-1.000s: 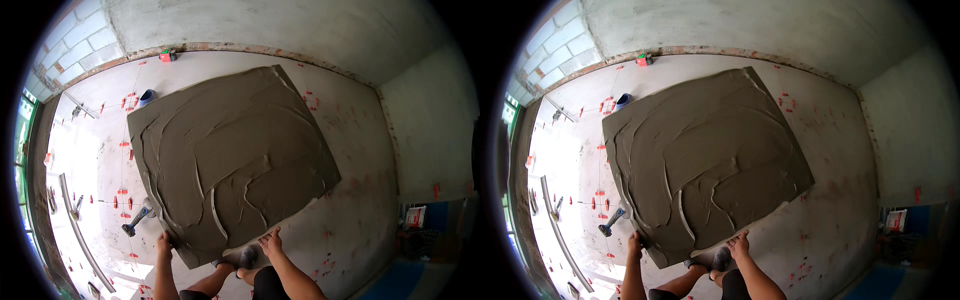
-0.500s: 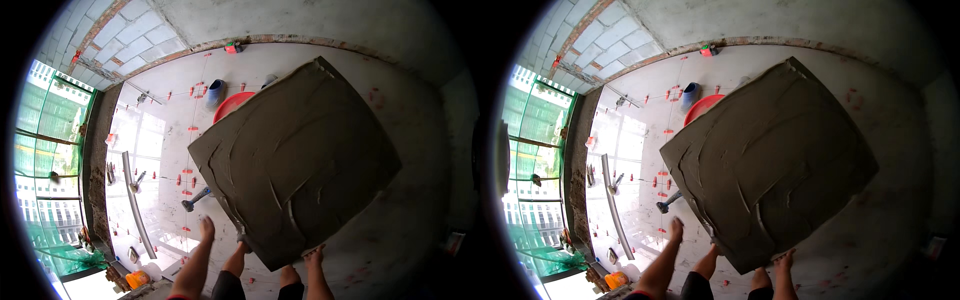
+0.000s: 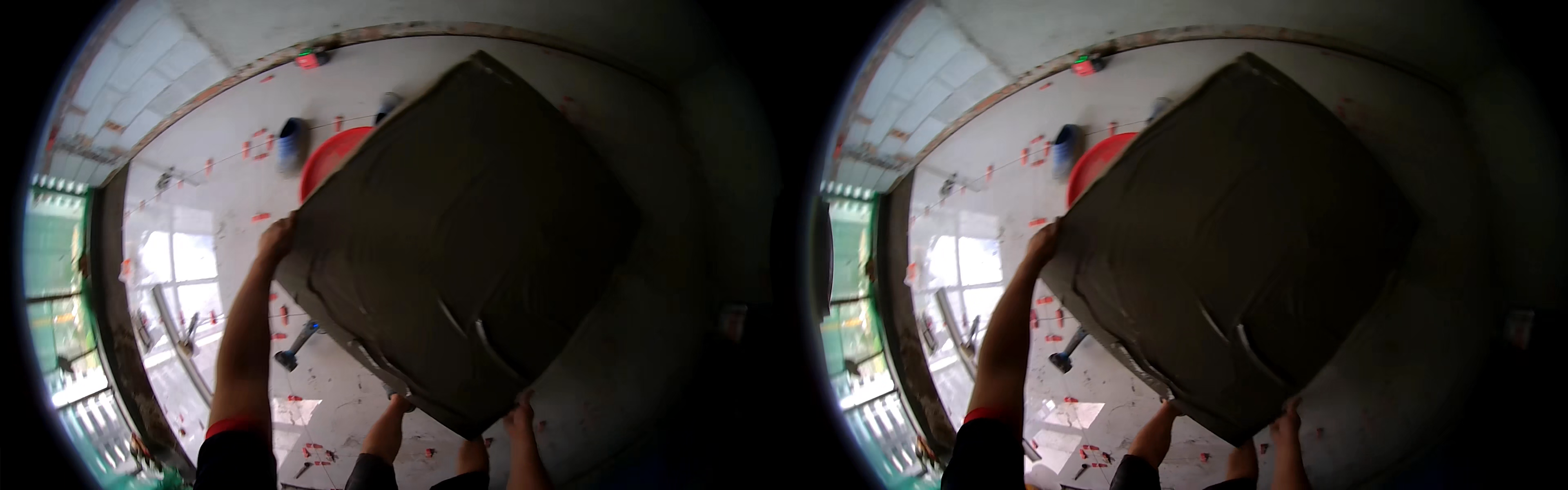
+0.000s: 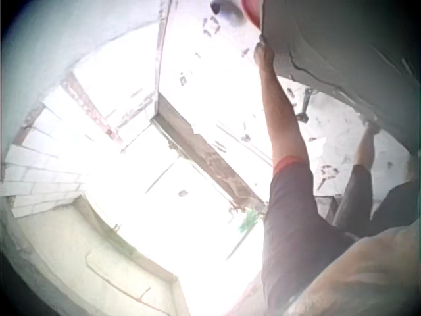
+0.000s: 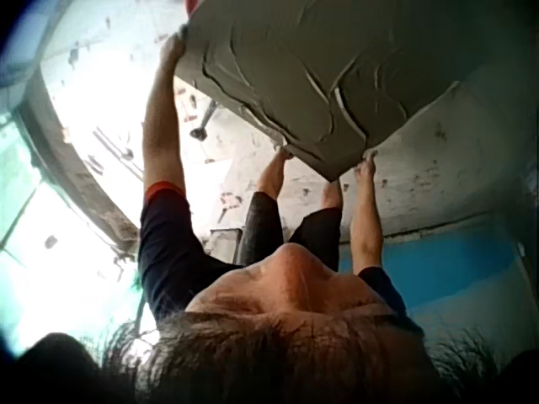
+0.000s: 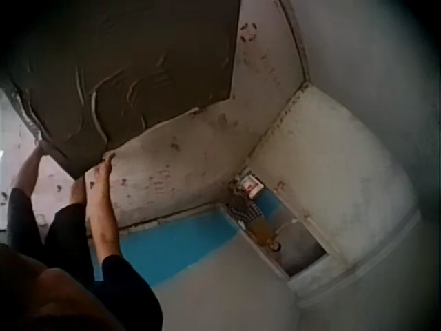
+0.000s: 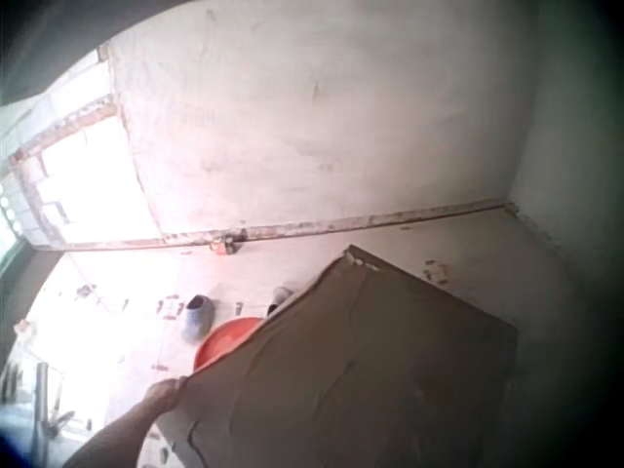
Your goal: The person applies mortar from a bucket onto the back of a large floor tile using a trowel and then spreads it across the surface.
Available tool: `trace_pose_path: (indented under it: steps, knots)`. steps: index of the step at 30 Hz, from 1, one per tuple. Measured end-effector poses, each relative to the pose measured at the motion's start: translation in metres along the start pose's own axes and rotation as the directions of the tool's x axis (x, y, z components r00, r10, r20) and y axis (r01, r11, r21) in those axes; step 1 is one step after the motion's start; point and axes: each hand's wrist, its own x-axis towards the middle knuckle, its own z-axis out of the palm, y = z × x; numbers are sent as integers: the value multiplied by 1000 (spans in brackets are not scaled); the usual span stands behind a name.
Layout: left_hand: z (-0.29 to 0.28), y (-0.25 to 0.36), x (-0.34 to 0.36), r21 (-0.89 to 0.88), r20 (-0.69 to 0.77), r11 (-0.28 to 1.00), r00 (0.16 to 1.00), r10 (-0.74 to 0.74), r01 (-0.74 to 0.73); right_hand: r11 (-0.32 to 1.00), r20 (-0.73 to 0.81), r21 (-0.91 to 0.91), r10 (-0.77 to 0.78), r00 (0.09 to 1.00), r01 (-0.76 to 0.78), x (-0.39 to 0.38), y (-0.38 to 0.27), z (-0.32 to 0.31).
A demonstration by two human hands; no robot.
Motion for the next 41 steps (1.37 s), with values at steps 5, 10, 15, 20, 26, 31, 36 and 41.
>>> trace_pose_path:
  steps: [5,10,15,20,26,31,36,41]
  knots:
    - [-1,12,-34,-433,114,829,934,-340,354,988,-262,-116,70,963,-104,-16,-18,22]
    - [14,26,-87,-510,239,748,905,-351,425,985,-257,-171,-26,966,-19,-13,-20,-13]
    - [102,-20,-178,-645,299,589,870,-393,487,939,-391,-288,65,918,-190,-35,-29,-42]
    - [72,24,-257,-741,397,404,835,-381,536,923,-372,-376,-68,926,-83,-67,-37,-64]
    - [34,56,-339,-690,439,389,780,-446,610,853,-343,-476,45,938,-215,-77,-63,-152]
    - [-60,85,-375,-573,471,446,721,-508,688,677,-388,-668,38,921,-309,-130,-137,-171]
    - [-197,68,-386,-491,481,608,776,-408,624,864,124,-502,35,992,32,-249,-245,-121]
    - [-368,43,-319,-704,527,504,844,-101,500,849,357,-400,-203,912,345,-304,-323,-132]
